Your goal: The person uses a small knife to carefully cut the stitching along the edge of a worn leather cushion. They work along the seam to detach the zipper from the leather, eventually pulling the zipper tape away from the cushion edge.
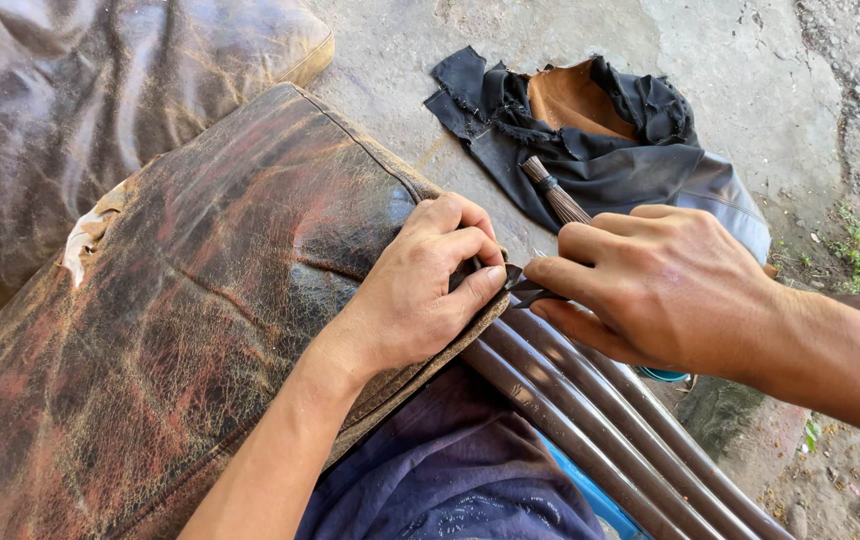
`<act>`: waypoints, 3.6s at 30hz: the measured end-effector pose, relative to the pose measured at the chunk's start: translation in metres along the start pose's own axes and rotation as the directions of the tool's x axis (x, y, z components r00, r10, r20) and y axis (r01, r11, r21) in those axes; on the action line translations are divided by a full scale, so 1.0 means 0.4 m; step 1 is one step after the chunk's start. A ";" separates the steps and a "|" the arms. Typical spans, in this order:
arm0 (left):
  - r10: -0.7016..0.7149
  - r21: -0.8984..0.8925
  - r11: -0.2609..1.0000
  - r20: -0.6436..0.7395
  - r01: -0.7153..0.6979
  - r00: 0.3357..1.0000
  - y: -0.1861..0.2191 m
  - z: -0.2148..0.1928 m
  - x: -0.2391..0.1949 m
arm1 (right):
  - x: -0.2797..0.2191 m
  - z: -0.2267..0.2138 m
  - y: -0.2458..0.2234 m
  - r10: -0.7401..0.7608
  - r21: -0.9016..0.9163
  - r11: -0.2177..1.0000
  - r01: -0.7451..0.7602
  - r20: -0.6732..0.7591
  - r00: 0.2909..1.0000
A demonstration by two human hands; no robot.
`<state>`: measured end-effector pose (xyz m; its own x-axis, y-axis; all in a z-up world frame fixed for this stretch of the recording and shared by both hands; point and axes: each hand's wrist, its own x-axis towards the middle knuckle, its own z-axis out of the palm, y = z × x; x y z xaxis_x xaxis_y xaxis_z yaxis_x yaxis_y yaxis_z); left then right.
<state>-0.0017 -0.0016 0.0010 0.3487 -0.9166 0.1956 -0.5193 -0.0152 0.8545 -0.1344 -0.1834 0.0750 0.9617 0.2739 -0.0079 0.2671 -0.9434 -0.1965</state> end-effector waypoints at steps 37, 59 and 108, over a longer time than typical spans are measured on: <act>0.049 0.058 0.997 -0.066 -0.045 0.997 0.004 0.003 -0.002 | -0.005 0.000 -0.079 0.301 -0.122 0.947 -0.297 0.014 0.954; 0.033 0.043 0.999 -0.107 -0.028 0.994 -0.006 0.009 -0.002 | 0.003 0.064 -0.115 0.288 -0.294 0.918 -0.265 0.036 0.957; -0.047 0.637 0.770 0.078 -0.014 0.996 0.149 -0.001 0.057 | -0.019 0.291 -0.008 0.452 0.815 -0.516 -0.264 0.521 0.724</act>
<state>-0.0243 -0.0234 0.0565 0.3106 -0.9433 0.1173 -0.9022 -0.2537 0.3488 -0.1498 -0.1607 -0.0384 0.7849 -0.1313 -0.6055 -0.4417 0.5668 -0.6954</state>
